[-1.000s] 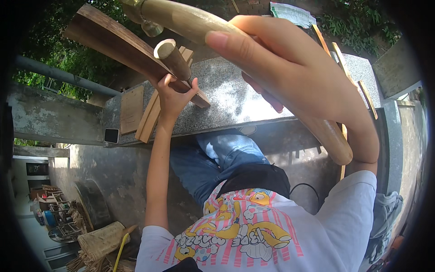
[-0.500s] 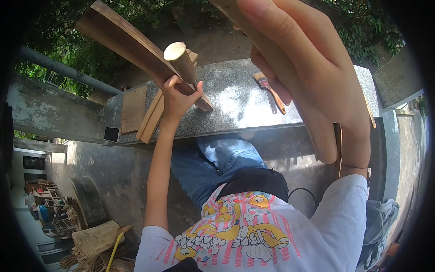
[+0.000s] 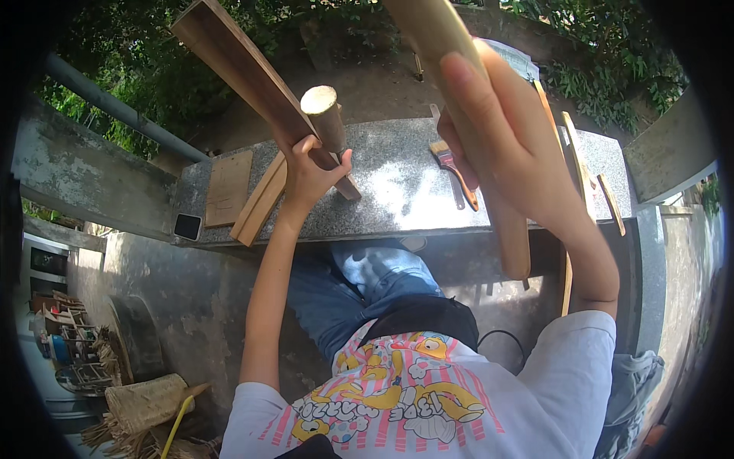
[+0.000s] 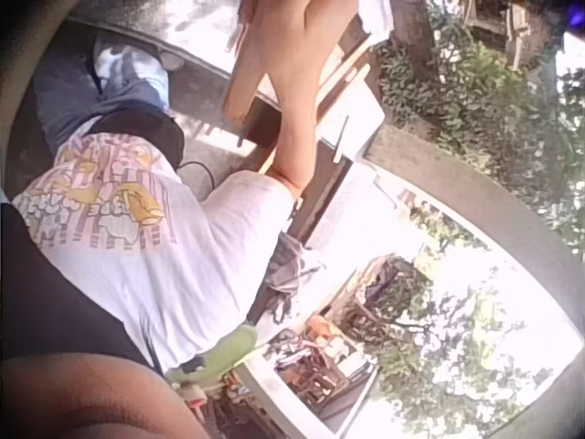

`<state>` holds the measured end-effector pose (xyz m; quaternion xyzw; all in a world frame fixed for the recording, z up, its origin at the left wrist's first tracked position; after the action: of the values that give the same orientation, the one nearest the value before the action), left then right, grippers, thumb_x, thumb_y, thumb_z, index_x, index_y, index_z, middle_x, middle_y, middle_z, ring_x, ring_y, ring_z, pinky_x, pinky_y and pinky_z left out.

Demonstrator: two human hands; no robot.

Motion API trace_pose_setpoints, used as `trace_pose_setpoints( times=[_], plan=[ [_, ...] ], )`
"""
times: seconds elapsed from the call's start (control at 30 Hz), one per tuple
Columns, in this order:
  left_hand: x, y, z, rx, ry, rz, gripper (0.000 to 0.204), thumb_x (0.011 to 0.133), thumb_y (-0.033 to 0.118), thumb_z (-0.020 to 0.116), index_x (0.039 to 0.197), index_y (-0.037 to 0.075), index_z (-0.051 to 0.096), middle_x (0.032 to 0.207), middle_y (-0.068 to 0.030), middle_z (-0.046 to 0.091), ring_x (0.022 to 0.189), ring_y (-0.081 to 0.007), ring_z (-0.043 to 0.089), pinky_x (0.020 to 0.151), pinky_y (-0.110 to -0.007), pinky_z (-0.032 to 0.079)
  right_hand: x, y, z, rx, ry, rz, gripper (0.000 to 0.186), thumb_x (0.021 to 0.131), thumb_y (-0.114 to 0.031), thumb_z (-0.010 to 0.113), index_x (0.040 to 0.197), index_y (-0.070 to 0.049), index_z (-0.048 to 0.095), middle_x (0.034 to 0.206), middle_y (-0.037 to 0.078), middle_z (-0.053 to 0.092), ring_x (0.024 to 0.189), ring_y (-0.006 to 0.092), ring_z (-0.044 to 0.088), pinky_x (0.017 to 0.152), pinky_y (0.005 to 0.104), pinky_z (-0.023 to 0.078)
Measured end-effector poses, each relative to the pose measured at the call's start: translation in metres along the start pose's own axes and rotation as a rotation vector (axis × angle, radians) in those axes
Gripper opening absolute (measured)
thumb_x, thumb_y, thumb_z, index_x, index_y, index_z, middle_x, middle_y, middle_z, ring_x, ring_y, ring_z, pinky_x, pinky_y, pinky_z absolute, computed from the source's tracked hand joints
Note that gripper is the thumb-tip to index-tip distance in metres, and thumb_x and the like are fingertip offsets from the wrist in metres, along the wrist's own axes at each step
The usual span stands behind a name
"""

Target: Hammering a piece of wood and then applying a layer of varnish or stain with a brush.

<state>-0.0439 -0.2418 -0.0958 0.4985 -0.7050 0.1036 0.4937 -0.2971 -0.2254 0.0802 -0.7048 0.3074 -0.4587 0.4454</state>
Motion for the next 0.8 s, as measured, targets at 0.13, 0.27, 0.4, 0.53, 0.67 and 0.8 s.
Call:
trace_pose_setpoints(
  times=[0.13,0.27,0.4,0.53,0.67,0.8],
  plan=[
    [-0.008,-0.007,0.000,-0.030,0.008,-0.009,0.066,0.070,0.023,0.082,0.117,0.015,0.035,0.144,-0.0362,0.007,0.112,-0.0553,0.047,0.079,-0.051,0.056,-0.011,0.026,0.009,-0.132,-0.370,0.421,0.040,0.101,-0.042,0.046,0.086,-0.005,0.051,0.058,-0.002,0.047,0.044,0.0055,0.046,0.040,0.0222,0.038],
    [-0.012,-0.012,0.000,-0.055,0.028,-0.024,0.071,0.068,0.021,0.083,0.117,0.012,0.033,0.143,-0.0366,0.009,0.115,-0.0561,0.045,0.085,-0.052,0.053,0.002,-0.014,-0.004,-0.012,-0.138,0.113,0.038,0.100,-0.039,0.048,0.097,-0.002,0.056,0.057,-0.001,0.047,0.039,0.0047,0.039,0.036,0.0208,0.028],
    [-0.009,-0.011,-0.001,-0.043,0.022,0.047,0.075,0.068,0.020,0.085,0.118,0.010,0.029,0.142,-0.0381,0.013,0.120,-0.0567,0.041,0.092,-0.054,0.048,0.003,-0.013,0.000,0.052,-0.039,-0.072,0.037,0.102,-0.038,0.043,0.100,-0.003,0.054,0.058,0.000,0.046,0.042,0.0051,0.040,0.039,0.0204,0.030],
    [-0.006,0.000,-0.007,0.114,0.072,0.138,0.102,0.068,0.022,0.087,0.129,-0.001,0.009,0.112,-0.0240,0.045,0.096,-0.0338,0.057,0.082,-0.040,0.049,-0.005,0.020,0.013,-0.206,-0.280,0.240,0.042,0.100,-0.045,0.045,0.087,-0.006,0.050,0.059,-0.003,0.046,0.046,0.0049,0.043,0.042,0.0214,0.037],
    [-0.008,-0.004,-0.005,0.026,0.013,0.050,0.136,0.072,0.023,0.083,0.137,-0.005,-0.033,0.138,-0.0372,0.028,0.127,-0.0444,0.041,0.109,-0.044,0.033,0.000,-0.012,0.006,-0.173,-0.120,0.199,0.040,0.099,-0.042,0.049,0.093,-0.003,0.057,0.059,-0.003,0.047,0.044,0.0041,0.042,0.040,0.0205,0.033],
    [0.002,-0.003,0.002,0.032,-0.069,-0.093,0.138,0.074,0.025,0.081,0.132,-0.006,-0.040,0.143,-0.0390,0.017,0.132,-0.0471,0.033,0.111,-0.046,0.029,0.002,-0.036,-0.002,0.000,-0.017,-0.052,0.037,0.101,-0.037,0.045,0.098,-0.002,0.056,0.059,-0.001,0.047,0.044,0.0047,0.042,0.040,0.0204,0.033]
  ],
)
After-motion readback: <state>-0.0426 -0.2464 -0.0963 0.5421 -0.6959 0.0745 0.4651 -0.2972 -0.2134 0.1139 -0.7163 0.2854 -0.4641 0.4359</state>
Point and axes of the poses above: each hand's wrist, its own x-axis towards the middle knuckle, its own z-axis out of the palm, y = z × x, the point moved 6 cm from there along x, towards the middle knuckle
